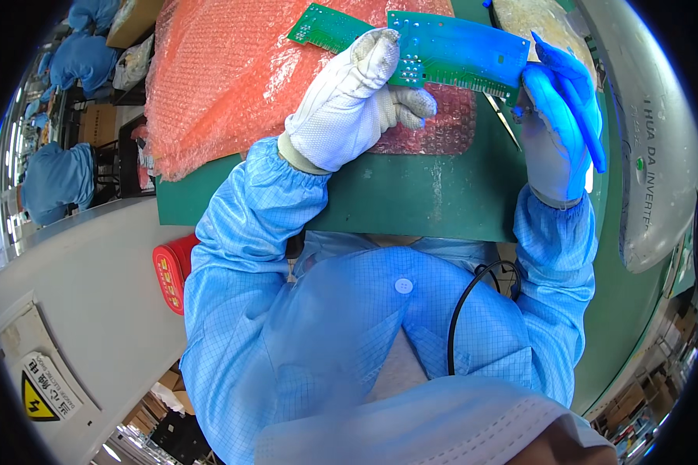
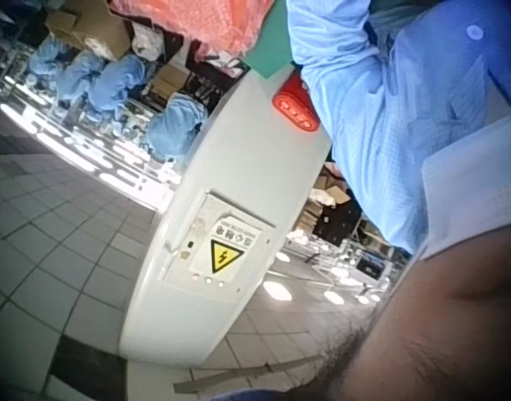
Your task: Assemble and inspect components on a printed circuit board.
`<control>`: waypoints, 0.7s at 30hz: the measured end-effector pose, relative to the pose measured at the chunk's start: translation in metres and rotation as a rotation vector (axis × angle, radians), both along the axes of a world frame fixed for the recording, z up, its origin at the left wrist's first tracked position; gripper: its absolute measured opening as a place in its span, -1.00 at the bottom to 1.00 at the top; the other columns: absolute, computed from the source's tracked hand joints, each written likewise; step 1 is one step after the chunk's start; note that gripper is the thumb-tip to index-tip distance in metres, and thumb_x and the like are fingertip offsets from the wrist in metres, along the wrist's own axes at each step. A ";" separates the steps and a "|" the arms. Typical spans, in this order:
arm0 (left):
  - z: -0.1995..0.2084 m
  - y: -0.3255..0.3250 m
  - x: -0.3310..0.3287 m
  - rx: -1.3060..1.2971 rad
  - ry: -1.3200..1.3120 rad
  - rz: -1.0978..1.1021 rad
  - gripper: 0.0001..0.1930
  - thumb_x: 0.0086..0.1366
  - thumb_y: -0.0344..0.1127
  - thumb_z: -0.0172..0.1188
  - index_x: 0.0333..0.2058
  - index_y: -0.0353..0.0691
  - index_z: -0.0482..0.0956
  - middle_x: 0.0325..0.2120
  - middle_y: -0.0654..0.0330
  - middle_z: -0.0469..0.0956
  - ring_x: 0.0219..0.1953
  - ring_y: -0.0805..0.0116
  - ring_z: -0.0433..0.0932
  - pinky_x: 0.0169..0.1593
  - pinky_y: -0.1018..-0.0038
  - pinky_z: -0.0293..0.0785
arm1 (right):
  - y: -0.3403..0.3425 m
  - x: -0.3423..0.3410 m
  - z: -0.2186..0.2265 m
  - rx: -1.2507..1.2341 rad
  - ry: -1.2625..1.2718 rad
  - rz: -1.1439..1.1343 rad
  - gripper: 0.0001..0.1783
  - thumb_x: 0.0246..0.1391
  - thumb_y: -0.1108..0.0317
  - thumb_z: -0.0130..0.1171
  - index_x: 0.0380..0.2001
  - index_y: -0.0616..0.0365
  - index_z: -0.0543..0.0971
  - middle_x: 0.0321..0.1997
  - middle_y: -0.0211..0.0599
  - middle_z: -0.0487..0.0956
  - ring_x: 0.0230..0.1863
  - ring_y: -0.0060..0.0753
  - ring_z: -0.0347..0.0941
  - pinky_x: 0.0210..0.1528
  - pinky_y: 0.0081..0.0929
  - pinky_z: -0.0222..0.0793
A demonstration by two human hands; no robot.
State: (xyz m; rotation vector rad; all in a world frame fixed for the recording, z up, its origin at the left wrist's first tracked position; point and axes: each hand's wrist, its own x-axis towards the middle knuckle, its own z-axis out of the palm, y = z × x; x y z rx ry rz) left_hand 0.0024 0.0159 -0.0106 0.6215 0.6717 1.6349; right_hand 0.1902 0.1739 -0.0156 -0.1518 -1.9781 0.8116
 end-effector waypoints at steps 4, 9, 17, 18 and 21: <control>-0.001 -0.001 -0.001 -0.019 -0.039 0.009 -0.60 0.39 -0.06 0.03 0.02 -0.23 0.35 -0.13 0.12 0.52 -0.25 0.22 0.61 -0.25 0.41 0.56 | -0.002 -0.001 0.005 0.078 -0.001 0.013 -0.75 0.14 0.56 0.12 -0.09 0.17 0.55 0.03 -0.15 0.48 -0.41 -0.50 0.42 -0.40 -0.56 0.38; 0.000 -0.002 -0.001 -0.017 -0.015 -0.006 -0.58 0.39 -0.05 0.03 0.05 -0.23 0.33 -0.10 0.10 0.50 -0.25 0.24 0.61 -0.25 0.42 0.57 | -0.007 -0.003 0.008 -0.192 -0.022 0.006 -0.74 0.15 0.56 0.12 -0.08 0.14 0.55 0.03 -0.14 0.48 -0.41 -0.54 0.42 -0.41 -0.60 0.37; 0.001 -0.005 -0.001 -0.001 0.018 -0.046 -0.51 0.37 -0.03 0.05 0.11 -0.21 0.23 -0.13 0.09 0.50 -0.26 0.26 0.62 -0.20 0.41 0.59 | 0.001 -0.002 0.001 0.085 -0.052 -0.085 -0.74 0.14 0.54 0.14 -0.08 0.12 0.55 0.03 -0.14 0.50 -0.41 -0.57 0.43 -0.40 -0.63 0.35; 0.002 -0.004 -0.001 0.012 0.010 -0.062 -0.53 0.38 -0.06 0.05 0.11 -0.21 0.22 -0.14 0.08 0.51 -0.24 0.24 0.62 -0.19 0.39 0.59 | 0.003 -0.003 0.001 0.166 -0.036 -0.087 -0.75 0.15 0.51 0.14 -0.07 0.14 0.55 -0.01 -0.16 0.52 -0.41 -0.57 0.43 -0.39 -0.62 0.35; 0.002 -0.006 -0.001 0.005 0.075 -0.017 -0.57 0.38 -0.06 0.04 0.08 -0.20 0.28 -0.16 0.05 0.51 -0.24 0.24 0.59 -0.19 0.36 0.57 | -0.007 -0.004 0.012 -0.174 -0.033 -0.055 -0.76 0.17 0.41 0.14 -0.09 0.19 0.54 -0.14 -0.22 0.56 -0.41 -0.57 0.44 -0.36 -0.60 0.36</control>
